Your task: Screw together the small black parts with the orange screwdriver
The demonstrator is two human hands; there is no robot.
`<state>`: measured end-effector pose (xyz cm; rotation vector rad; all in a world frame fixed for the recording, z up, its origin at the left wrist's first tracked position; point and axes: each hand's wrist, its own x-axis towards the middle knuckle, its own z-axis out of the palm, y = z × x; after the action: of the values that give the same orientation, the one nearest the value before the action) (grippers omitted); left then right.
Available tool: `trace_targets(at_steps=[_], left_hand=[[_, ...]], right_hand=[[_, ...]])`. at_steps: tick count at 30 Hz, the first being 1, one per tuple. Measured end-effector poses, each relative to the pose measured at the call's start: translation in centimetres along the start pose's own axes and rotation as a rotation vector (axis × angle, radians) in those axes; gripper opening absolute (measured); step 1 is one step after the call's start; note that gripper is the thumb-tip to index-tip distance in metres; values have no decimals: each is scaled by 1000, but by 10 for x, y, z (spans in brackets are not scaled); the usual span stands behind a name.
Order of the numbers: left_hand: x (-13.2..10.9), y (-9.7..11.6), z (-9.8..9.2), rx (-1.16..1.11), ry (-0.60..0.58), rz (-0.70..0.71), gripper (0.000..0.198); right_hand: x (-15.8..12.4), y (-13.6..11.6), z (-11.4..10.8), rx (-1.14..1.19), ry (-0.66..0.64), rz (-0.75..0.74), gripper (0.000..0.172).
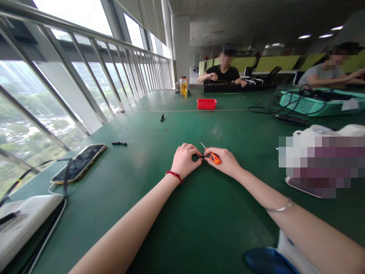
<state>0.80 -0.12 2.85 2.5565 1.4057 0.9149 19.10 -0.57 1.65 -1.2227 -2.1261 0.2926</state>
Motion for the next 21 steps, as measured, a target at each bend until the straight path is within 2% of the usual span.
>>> trace_targets(at_steps=[4, 9, 13, 17, 21], left_hand=[[0, -2, 1, -2, 44, -63, 8], [1, -8, 5, -60, -20, -181, 9], [-1, -9, 2, -86, 1, -237, 10], [-13, -20, -18, -46, 8, -319, 10], [-43, -53, -57, 84, 66, -418, 15]], right_hand=[[1, 2, -1, 5, 57, 49, 10], [1, 5, -1, 12, 69, 67, 10], [1, 5, -1, 17, 62, 54, 10], [1, 5, -1, 27, 72, 46, 10], [1, 5, -1, 11, 64, 54, 10]])
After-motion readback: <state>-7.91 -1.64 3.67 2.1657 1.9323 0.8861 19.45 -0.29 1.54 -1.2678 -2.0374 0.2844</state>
